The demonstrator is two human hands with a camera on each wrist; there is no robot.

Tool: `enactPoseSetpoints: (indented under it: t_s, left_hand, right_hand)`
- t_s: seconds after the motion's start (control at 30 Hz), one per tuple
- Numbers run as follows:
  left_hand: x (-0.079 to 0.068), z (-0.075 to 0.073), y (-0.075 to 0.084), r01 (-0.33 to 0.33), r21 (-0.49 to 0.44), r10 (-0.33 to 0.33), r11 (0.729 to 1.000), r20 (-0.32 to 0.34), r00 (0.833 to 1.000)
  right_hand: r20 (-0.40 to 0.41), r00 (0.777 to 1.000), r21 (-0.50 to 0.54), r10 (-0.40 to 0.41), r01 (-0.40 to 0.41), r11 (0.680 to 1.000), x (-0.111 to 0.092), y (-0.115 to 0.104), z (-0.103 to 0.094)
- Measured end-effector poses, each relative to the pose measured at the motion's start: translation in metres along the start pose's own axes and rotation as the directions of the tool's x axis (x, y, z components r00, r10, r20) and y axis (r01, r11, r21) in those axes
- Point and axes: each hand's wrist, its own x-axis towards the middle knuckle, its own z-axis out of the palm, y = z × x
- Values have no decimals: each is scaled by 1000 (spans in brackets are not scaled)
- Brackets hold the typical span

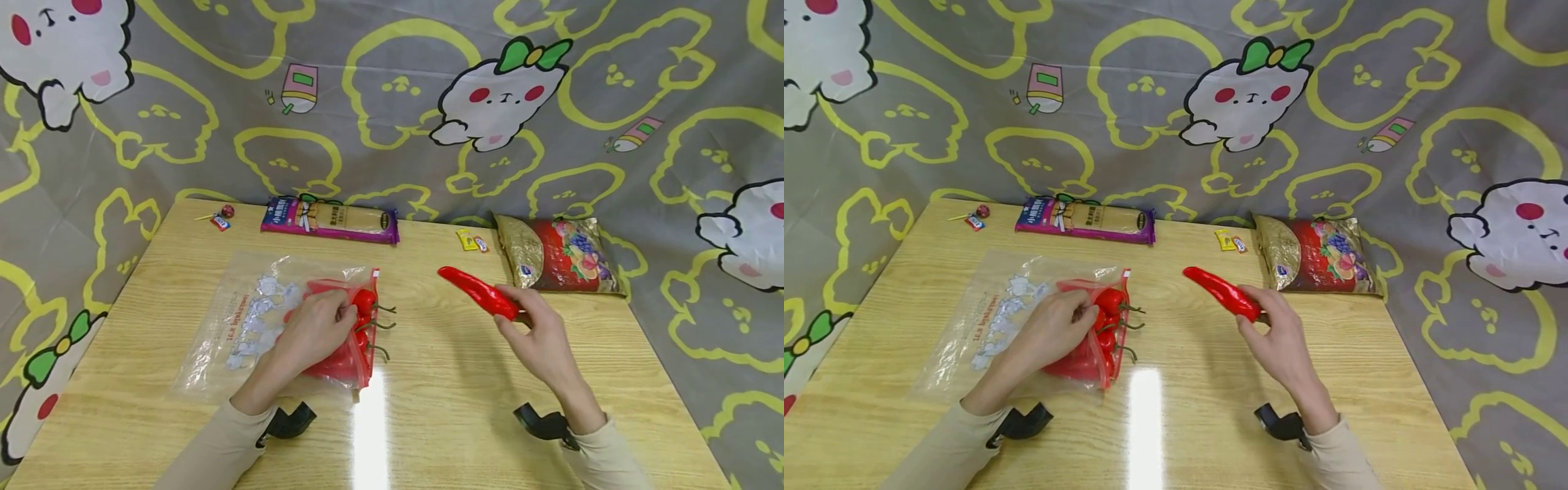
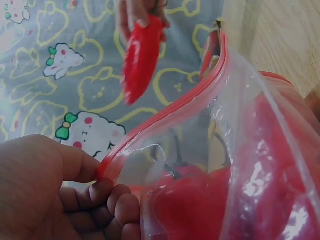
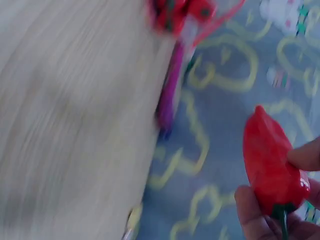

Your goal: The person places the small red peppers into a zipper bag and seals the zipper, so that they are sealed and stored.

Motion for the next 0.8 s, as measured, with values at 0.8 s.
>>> enactPoseSetpoints:
  t_s: [0.8]
  left_hand:
    - [-2,-3,1,-101,16,102,995,-41,994]
  right_hand:
    - [147,938,137,-315,296,945,18,-88,104]
